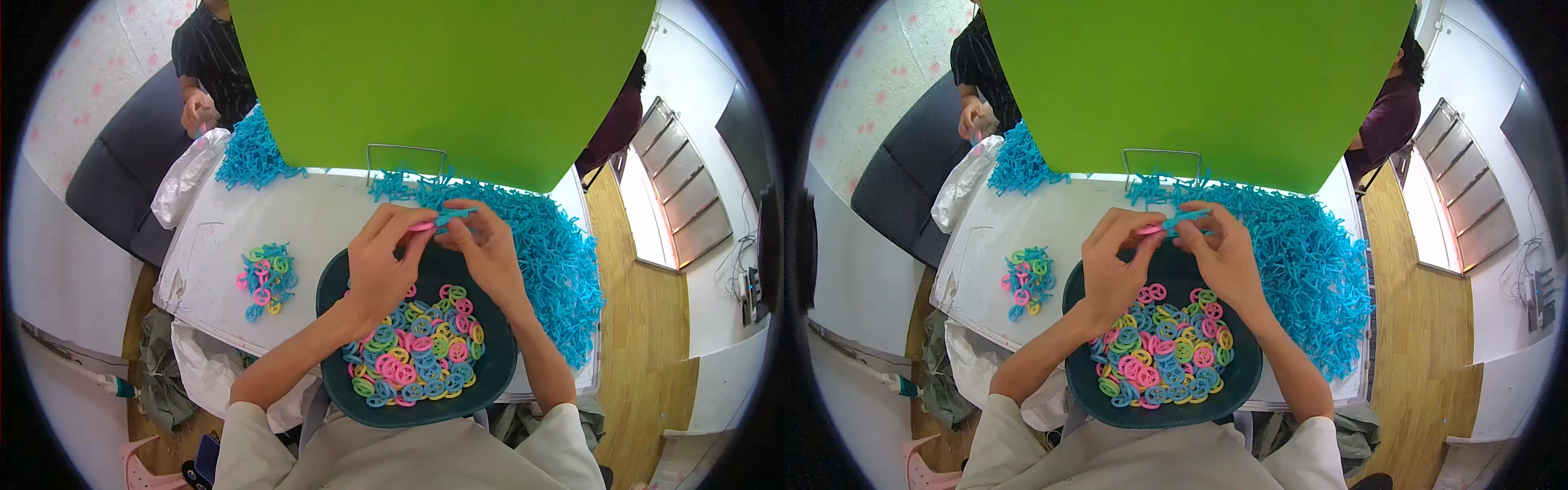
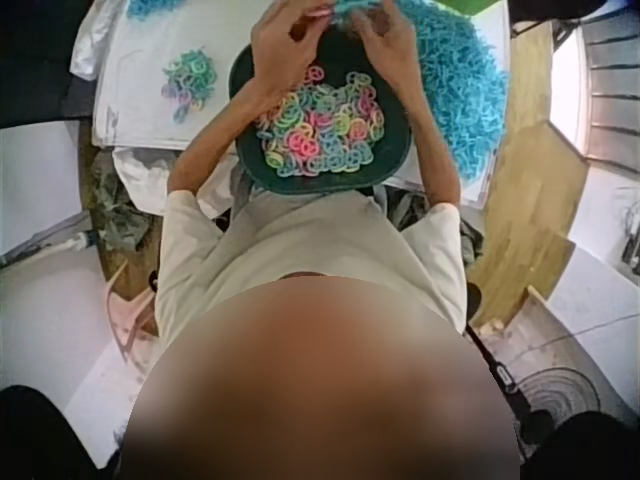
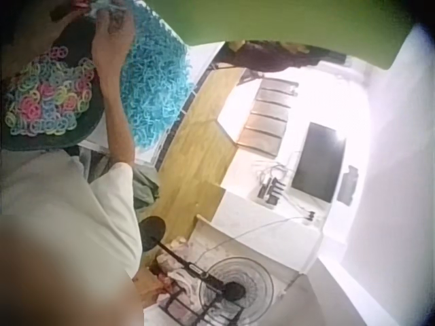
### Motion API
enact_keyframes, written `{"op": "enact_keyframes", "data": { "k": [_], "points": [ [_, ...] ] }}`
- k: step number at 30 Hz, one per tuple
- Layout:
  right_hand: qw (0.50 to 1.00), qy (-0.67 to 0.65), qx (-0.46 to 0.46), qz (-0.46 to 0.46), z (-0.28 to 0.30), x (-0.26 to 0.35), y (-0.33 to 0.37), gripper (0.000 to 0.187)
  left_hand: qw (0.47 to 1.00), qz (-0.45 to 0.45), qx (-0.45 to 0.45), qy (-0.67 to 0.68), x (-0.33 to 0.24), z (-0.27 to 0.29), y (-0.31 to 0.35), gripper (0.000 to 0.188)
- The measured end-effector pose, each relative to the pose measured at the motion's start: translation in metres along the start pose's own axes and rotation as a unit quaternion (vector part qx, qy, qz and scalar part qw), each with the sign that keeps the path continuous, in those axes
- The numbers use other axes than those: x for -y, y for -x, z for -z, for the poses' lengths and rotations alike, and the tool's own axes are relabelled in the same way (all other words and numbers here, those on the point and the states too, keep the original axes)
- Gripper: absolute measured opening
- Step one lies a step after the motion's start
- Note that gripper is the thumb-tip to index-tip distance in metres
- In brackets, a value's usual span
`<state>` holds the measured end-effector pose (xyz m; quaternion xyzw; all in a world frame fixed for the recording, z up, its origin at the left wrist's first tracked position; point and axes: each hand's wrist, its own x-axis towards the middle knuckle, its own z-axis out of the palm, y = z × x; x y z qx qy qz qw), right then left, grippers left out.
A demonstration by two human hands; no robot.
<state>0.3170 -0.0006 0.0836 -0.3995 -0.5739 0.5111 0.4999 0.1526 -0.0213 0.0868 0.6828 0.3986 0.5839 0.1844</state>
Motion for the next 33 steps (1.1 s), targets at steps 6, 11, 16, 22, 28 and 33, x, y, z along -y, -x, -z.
{"op": "enact_keyframes", "data": {
  "k": [6,11,16,22,28,33],
  "points": [
    [0.977,-0.209,0.016,-0.047,0.003,0.004,-0.002,0.036,0.995,-0.019,0.079,-0.05,0.003,-0.002,0.0,0.022],
    [0.943,-0.312,0.013,-0.117,0.01,0.002,-0.006,0.04,0.991,0.06,0.083,-0.09,0.011,-0.005,0.008,0.013],
    [0.879,-0.442,0.121,-0.13,0.029,0.007,-0.011,0.042,0.85,-0.008,0.409,-0.332,0.027,-0.001,0.026,0.018],
    [0.934,-0.324,0.1,-0.116,0.028,0.013,-0.008,0.04,0.784,-0.066,0.469,-0.401,0.037,-0.001,0.034,0.021],
    [0.994,-0.074,0.054,-0.055,0.02,0.011,-0.008,0.031,0.792,-0.072,0.461,-0.393,0.039,-0.003,0.034,0.022],
    [0.997,-0.039,0.018,-0.058,0.019,0.004,-0.01,0.028,0.801,-0.048,0.469,-0.368,0.035,-0.001,0.034,0.023]
  ]
}}
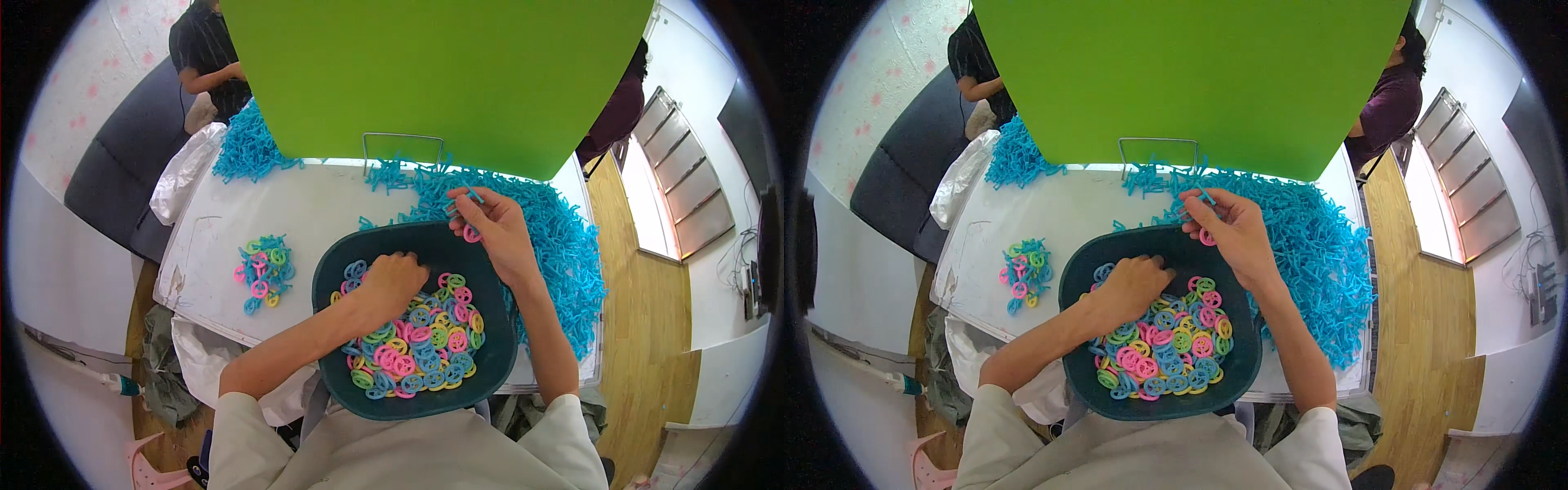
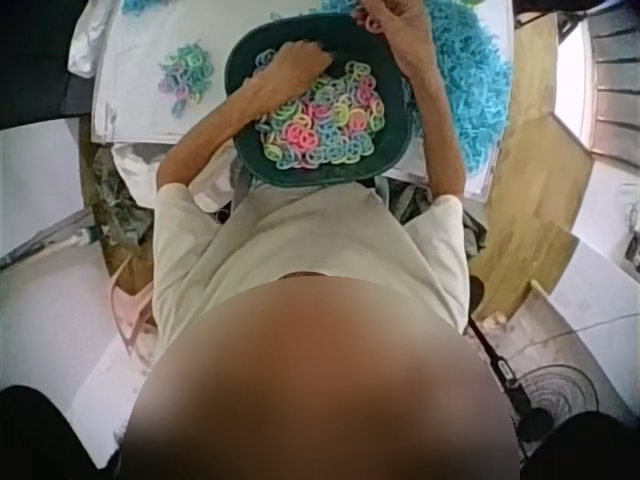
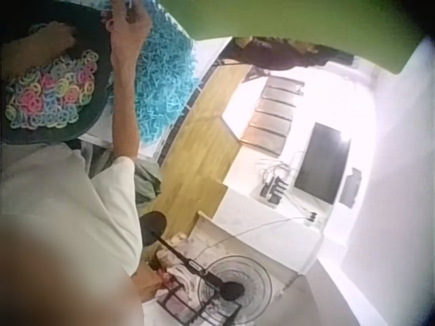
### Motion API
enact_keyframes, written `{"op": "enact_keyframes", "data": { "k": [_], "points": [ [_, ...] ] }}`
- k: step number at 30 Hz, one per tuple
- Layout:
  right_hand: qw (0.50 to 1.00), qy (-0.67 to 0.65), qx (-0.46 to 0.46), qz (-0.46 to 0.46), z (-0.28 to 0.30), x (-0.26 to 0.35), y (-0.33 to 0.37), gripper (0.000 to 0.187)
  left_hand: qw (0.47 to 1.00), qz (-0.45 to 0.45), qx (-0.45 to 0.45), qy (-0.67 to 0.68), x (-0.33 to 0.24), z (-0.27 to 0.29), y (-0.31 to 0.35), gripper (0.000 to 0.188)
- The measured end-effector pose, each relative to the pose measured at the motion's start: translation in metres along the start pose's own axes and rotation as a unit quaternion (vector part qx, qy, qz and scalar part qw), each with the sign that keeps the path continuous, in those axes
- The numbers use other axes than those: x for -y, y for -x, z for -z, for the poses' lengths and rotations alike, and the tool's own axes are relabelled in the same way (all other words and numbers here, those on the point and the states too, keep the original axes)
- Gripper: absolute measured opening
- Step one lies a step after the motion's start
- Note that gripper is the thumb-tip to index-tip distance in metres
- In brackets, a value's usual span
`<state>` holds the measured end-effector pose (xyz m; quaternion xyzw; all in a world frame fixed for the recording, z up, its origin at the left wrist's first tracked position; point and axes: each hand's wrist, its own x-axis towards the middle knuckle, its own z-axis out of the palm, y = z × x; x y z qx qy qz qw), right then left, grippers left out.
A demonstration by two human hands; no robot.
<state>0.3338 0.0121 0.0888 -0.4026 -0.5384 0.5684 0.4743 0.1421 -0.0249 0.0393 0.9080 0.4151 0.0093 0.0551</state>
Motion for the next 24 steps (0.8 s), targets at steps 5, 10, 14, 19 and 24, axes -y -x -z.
{"op": "enact_keyframes", "data": {
  "k": [5,10,14,19,24],
  "points": [
    [0.999,0.007,-0.011,0.049,-0.003,-0.003,0.0,0.026,0.958,0.09,-0.18,0.206,0.0,0.024,-0.007,0.016],
    [0.988,0.113,-0.051,0.097,-0.009,-0.006,0.002,0.019,0.727,0.087,-0.399,0.552,0.008,0.045,-0.015,0.015],
    [0.982,0.148,-0.049,0.107,-0.014,-0.006,0.005,0.016,0.731,0.097,-0.303,0.604,0.009,0.045,-0.016,0.018],
    [0.979,0.157,-0.029,0.125,-0.017,-0.004,0.007,0.017,0.694,0.096,-0.303,0.646,0.006,0.041,-0.018,0.011],
    [0.977,0.192,-0.023,0.095,-0.016,-0.005,0.008,0.017,0.707,0.112,-0.3,0.63,0.005,0.041,-0.017,0.006]
  ]
}}
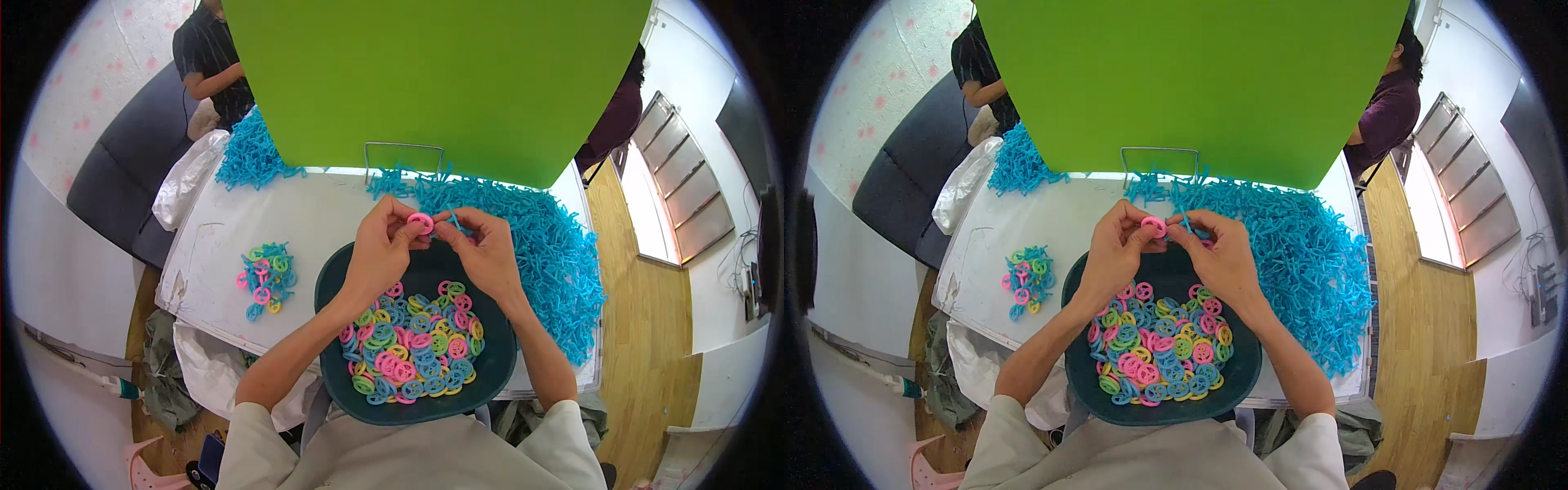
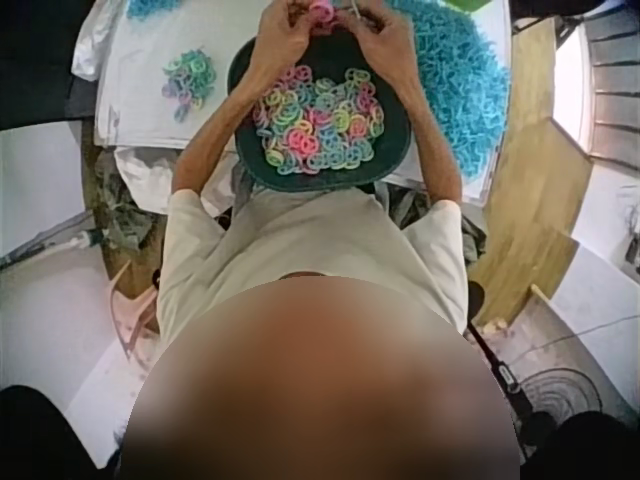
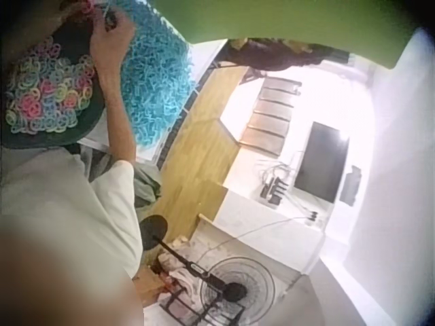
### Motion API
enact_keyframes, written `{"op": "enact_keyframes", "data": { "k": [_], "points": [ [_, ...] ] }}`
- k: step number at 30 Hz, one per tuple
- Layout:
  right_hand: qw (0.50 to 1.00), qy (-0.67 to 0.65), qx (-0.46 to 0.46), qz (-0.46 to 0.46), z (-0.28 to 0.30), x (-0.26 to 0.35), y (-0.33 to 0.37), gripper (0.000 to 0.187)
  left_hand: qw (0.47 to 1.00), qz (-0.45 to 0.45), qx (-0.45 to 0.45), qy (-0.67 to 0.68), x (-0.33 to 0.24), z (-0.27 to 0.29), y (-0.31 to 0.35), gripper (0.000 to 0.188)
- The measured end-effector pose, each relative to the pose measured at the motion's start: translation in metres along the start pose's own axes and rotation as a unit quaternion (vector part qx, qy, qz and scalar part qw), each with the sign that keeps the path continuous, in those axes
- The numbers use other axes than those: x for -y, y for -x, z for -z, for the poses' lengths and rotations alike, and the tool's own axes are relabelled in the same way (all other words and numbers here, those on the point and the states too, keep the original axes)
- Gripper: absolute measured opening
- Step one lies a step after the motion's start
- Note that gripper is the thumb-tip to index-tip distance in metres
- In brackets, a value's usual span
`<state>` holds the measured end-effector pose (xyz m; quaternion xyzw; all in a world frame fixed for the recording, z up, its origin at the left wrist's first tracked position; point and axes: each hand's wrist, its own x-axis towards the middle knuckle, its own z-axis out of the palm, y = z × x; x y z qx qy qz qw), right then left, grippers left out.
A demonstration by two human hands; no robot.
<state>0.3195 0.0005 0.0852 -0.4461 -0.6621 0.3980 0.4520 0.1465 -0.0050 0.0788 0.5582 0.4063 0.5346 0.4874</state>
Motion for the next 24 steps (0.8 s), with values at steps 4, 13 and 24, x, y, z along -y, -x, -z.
{"op": "enact_keyframes", "data": {
  "k": [4,13,24],
  "points": [
    [0.999,-0.021,-0.026,0.035,-0.005,-0.004,0.001,0.017,1.0,0.019,0.007,-0.007,0.0,0.002,0.001,0.006],
    [0.999,0.021,-0.006,-0.024,-0.004,0.0,0.003,0.024,1.0,-0.02,0.001,-0.022,0.006,0.001,0.0,0.006],
    [0.981,-0.185,0.048,-0.031,-0.008,-0.006,0.002,0.037,0.972,-0.15,-0.046,-0.178,0.004,-0.009,0.001,0.007]
  ]
}}
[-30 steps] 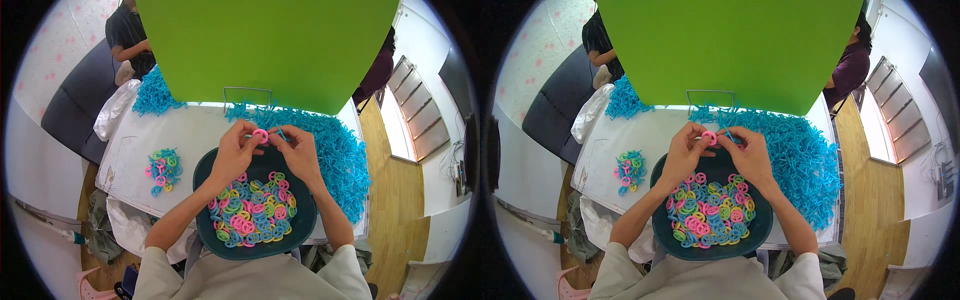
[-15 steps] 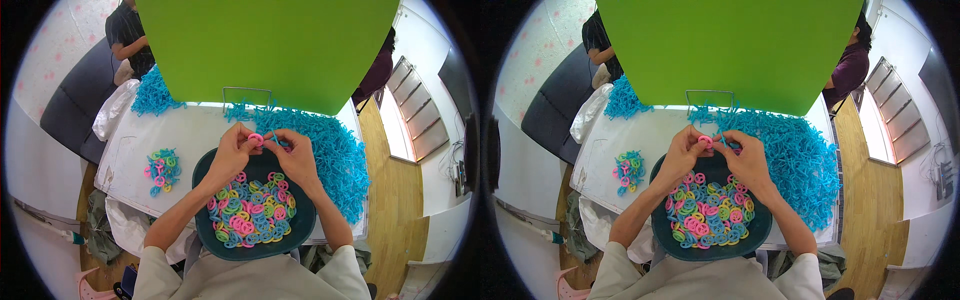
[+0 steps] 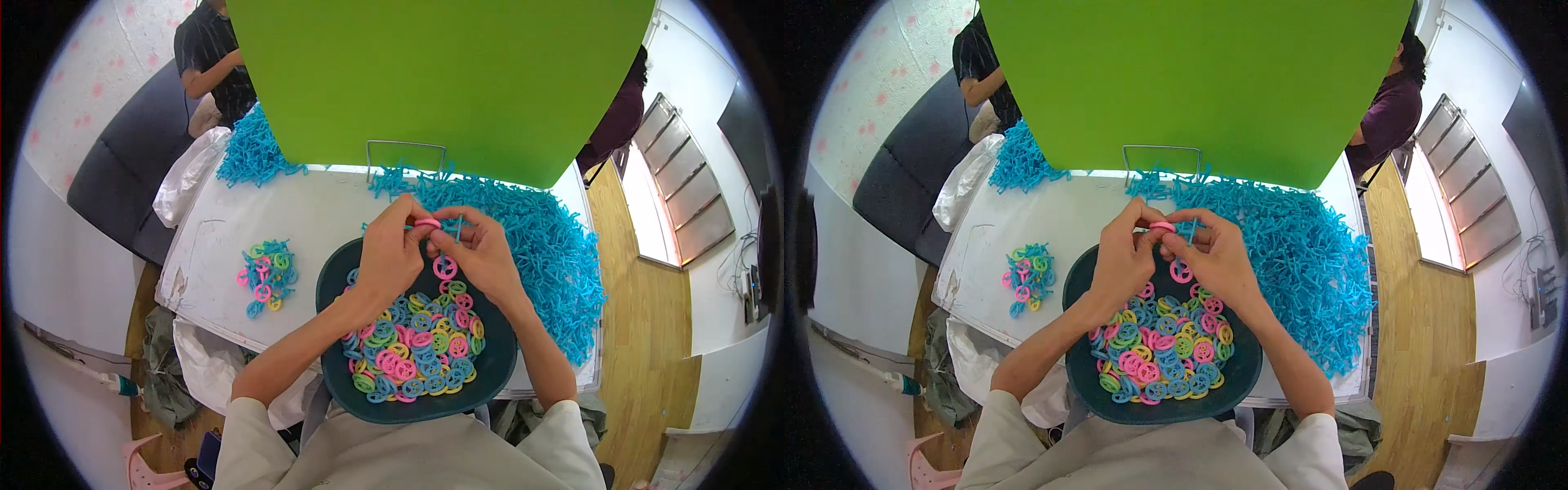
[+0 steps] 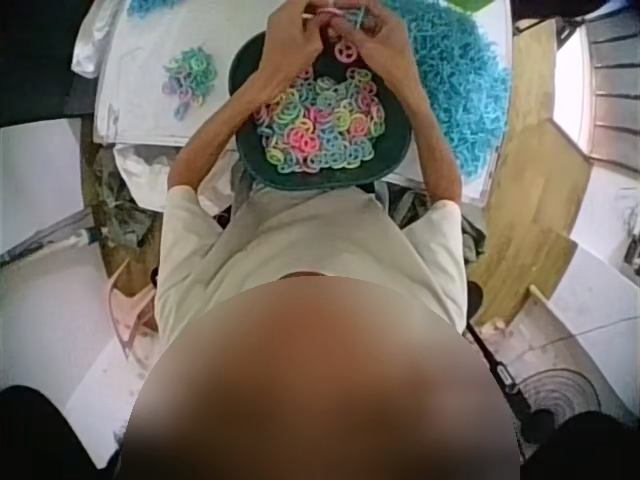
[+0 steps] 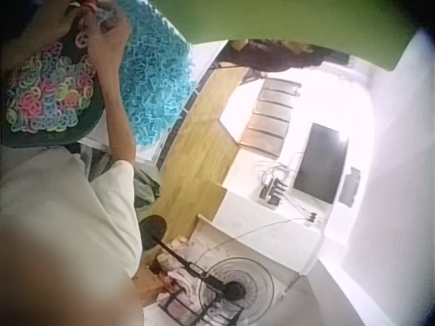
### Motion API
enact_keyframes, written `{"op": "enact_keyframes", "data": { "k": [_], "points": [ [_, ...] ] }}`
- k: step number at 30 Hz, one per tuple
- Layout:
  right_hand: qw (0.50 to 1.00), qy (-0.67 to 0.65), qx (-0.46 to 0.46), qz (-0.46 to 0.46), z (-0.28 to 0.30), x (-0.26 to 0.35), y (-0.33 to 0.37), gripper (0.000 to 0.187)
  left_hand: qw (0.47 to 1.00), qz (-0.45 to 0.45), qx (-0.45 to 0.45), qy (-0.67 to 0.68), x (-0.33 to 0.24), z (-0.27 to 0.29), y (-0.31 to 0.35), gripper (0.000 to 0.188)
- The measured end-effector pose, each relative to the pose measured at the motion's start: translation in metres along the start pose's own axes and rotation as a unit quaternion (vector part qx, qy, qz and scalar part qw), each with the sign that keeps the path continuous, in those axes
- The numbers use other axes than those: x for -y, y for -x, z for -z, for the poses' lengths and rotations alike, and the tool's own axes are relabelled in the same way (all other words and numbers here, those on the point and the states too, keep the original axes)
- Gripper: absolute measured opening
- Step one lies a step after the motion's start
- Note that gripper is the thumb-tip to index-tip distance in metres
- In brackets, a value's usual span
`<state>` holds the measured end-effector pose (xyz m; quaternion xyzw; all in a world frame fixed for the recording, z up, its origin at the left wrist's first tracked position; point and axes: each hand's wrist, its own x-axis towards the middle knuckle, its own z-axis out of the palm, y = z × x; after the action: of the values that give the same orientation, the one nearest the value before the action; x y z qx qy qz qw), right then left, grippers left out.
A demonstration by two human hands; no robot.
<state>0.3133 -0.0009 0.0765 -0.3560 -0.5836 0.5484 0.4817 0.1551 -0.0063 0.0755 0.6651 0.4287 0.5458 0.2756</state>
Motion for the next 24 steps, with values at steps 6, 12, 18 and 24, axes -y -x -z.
{"op": "enact_keyframes", "data": {
  "k": [6,12,18,24],
  "points": [
    [0.961,0.251,-0.05,0.107,0.004,0.011,0.002,0.029,0.989,0.075,-0.009,0.13,-0.004,0.004,-0.002,0.008],
    [0.952,0.26,-0.088,0.132,0.0,0.012,0.002,0.016,0.968,0.103,0.018,0.227,-0.004,0.009,-0.004,0.019],
    [0.972,0.18,-0.114,0.102,-0.001,0.012,0.003,0.015,0.962,0.11,0.022,0.251,-0.009,0.009,-0.004,0.022],
    [0.978,0.155,-0.121,0.076,-0.001,0.012,0.005,0.015,0.964,0.095,0.0,0.25,-0.012,0.004,-0.001,0.021]
  ]
}}
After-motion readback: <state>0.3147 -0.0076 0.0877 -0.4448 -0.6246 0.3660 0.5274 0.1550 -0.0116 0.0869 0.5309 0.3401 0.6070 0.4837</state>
